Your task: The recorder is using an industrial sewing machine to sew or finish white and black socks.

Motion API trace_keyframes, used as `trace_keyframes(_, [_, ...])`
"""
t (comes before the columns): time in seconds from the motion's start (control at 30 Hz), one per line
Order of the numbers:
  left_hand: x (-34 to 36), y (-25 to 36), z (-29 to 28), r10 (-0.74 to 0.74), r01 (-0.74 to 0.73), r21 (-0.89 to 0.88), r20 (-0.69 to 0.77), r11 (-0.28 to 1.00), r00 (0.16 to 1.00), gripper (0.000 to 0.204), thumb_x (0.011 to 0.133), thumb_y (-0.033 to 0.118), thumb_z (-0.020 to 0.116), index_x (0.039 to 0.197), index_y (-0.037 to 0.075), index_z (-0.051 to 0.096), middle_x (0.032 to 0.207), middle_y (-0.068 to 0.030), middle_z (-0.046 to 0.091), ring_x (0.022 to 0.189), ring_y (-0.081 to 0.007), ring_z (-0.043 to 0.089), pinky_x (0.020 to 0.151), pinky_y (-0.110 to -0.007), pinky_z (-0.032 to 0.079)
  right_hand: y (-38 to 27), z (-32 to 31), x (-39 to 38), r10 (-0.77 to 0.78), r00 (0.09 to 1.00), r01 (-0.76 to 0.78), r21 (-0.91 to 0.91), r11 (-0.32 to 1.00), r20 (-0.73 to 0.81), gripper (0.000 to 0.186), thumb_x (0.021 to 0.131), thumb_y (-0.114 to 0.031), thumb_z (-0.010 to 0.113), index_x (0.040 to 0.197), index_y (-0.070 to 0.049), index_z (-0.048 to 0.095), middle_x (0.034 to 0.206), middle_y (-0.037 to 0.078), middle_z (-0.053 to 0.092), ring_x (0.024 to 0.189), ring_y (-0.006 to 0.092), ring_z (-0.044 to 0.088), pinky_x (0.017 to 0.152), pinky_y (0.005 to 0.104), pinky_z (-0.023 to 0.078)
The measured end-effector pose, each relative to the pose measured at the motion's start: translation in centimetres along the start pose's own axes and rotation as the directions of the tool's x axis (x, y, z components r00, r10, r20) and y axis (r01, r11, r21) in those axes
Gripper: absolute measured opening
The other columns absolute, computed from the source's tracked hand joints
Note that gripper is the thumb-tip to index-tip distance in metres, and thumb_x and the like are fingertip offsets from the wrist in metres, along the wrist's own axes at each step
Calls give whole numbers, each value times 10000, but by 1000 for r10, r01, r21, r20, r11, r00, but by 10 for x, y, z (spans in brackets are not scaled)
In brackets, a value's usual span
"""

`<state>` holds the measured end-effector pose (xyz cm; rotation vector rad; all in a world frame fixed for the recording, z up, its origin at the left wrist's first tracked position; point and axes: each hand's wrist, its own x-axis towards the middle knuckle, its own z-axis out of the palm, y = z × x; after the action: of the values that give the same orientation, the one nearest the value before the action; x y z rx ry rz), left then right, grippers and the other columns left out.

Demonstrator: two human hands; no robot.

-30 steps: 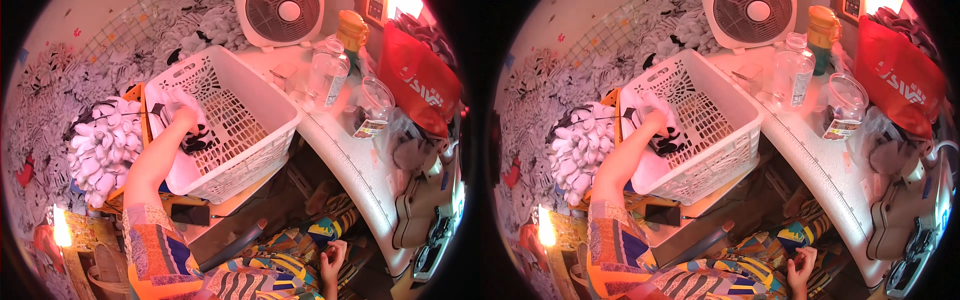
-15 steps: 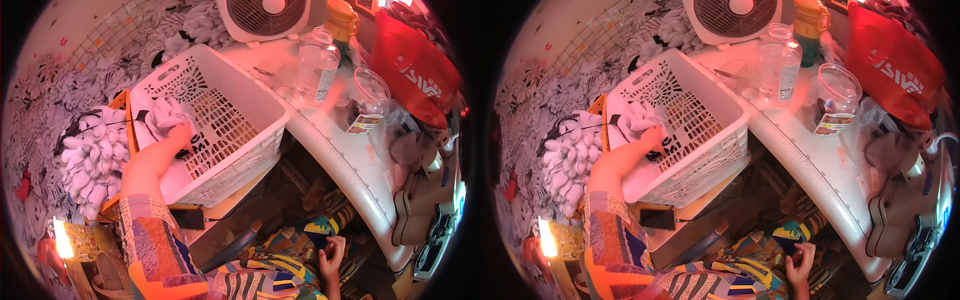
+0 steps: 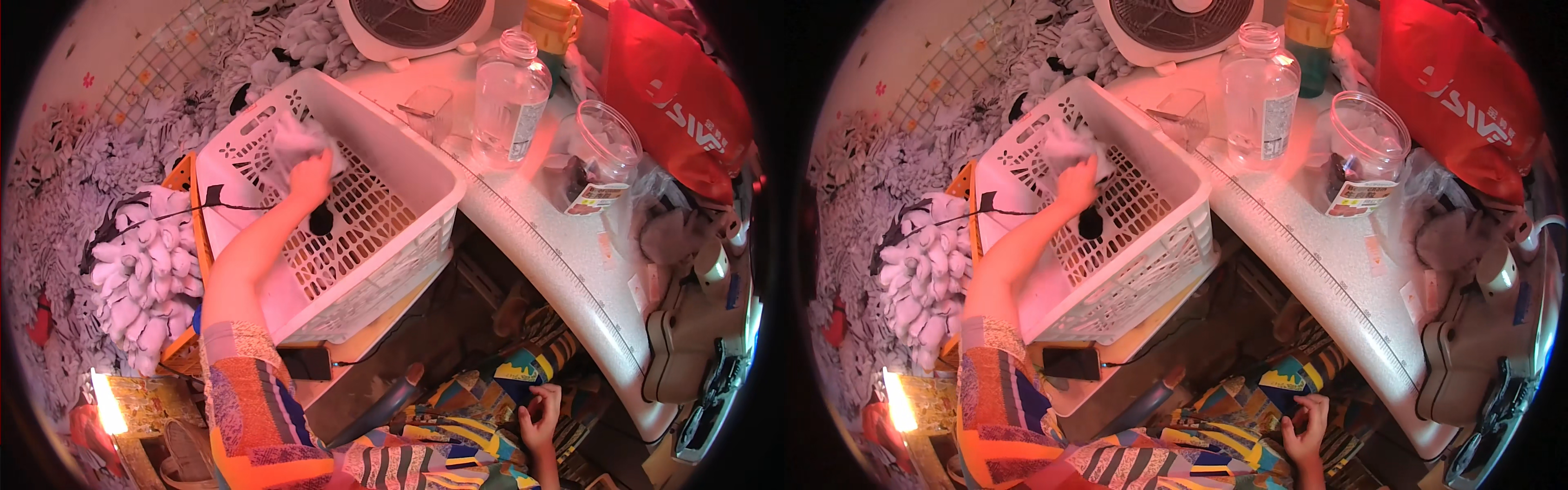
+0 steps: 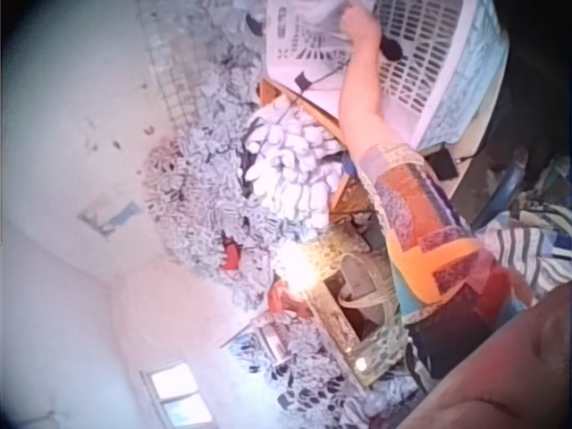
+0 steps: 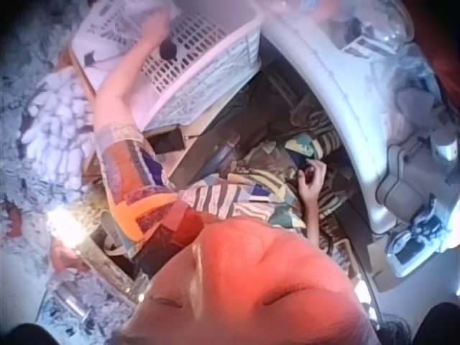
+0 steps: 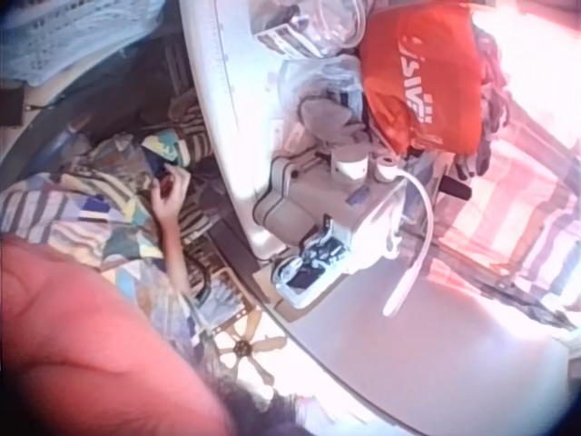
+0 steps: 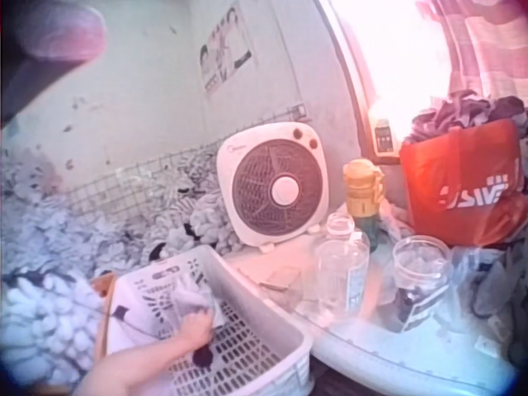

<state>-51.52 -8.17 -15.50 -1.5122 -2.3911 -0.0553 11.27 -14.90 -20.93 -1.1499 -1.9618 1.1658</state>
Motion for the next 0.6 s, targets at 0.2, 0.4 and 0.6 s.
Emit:
trace_keyframes(0.2, [40,47,-7,-91,92,-10,68,996,994,496,684,106,724,1106,37,472,888,-199,666,867,-375,664,706,-466,546,-6,-7,14,-74,997,76,-98,992,25,379,751,-132,705,1093,-26,580,987,104,472,615,123,465,542,248,391])
trace_keyframes(0.4, [13,22,-23,-34,-27,190,312,981,949,465,689,38,680,1107,6,478,917,-181,684,888,-327,679,725,-436,552,1,-7,7,-42,999,43,-117,992,15,366,743,-124,687,1082,-26,589,992,112,484,621,141,485,548,268,415])
trace_keyframes(0.6, [-30,1,-46,45,-118,279,256,953,966,487,637,41,722,1058,32,476,838,-160,658,791,-336,682,643,-411,562,-2,-4,12,-65,994,80,-185,980,85,378,718,-112,687,1077,-34,594,989,122,508,619,174,515,557,295,445])
